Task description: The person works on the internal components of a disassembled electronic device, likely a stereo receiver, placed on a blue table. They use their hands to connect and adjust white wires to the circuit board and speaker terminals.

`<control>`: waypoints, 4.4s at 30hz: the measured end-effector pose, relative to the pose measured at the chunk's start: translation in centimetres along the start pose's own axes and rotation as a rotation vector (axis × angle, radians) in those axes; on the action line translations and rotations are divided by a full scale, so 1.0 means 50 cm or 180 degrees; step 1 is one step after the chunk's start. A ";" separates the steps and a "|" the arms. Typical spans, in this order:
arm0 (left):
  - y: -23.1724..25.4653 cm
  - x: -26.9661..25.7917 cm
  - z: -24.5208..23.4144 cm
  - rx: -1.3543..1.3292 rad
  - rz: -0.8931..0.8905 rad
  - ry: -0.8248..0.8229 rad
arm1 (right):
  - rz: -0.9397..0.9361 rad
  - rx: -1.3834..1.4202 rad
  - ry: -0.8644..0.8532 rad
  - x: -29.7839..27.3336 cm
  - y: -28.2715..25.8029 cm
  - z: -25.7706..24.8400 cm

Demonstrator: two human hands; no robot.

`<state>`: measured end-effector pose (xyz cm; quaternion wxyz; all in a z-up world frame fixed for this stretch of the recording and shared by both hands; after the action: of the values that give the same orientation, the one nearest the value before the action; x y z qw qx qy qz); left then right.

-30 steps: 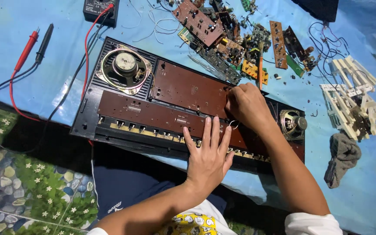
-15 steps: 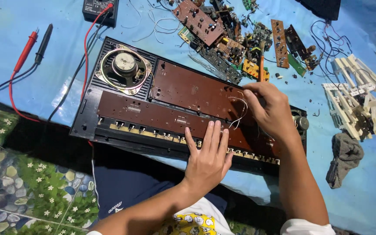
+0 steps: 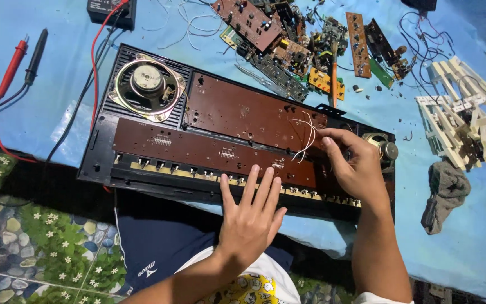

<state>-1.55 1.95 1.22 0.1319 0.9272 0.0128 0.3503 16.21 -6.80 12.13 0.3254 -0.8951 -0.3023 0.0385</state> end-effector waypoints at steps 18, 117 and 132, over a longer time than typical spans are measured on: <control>-0.016 -0.020 0.015 -0.0146 0.0071 -0.0284 | -0.0175 0.0043 -0.0119 0.017 -0.019 0.026; -0.325 -0.413 0.266 -0.1134 -0.2499 -0.1239 | -0.1653 -0.1216 -0.0270 0.485 -0.088 0.263; -0.318 -0.397 0.247 -0.1208 -0.2516 -0.1236 | -0.0995 -0.1687 -0.0181 0.570 0.047 0.314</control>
<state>-7.38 12.07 -24.52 0.4219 0.8592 0.2754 0.0897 36.45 16.72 2.02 0.0740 -0.8900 -0.4448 -0.0671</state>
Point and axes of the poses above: each hand's wrist, its own x-axis towards the middle knuckle, its own z-axis out of the palm, y = z × x, the point moved 3 cm from there along x, towards the middle knuckle, and after that the axes turned 10 degrees about z, right-handed, at the moved point
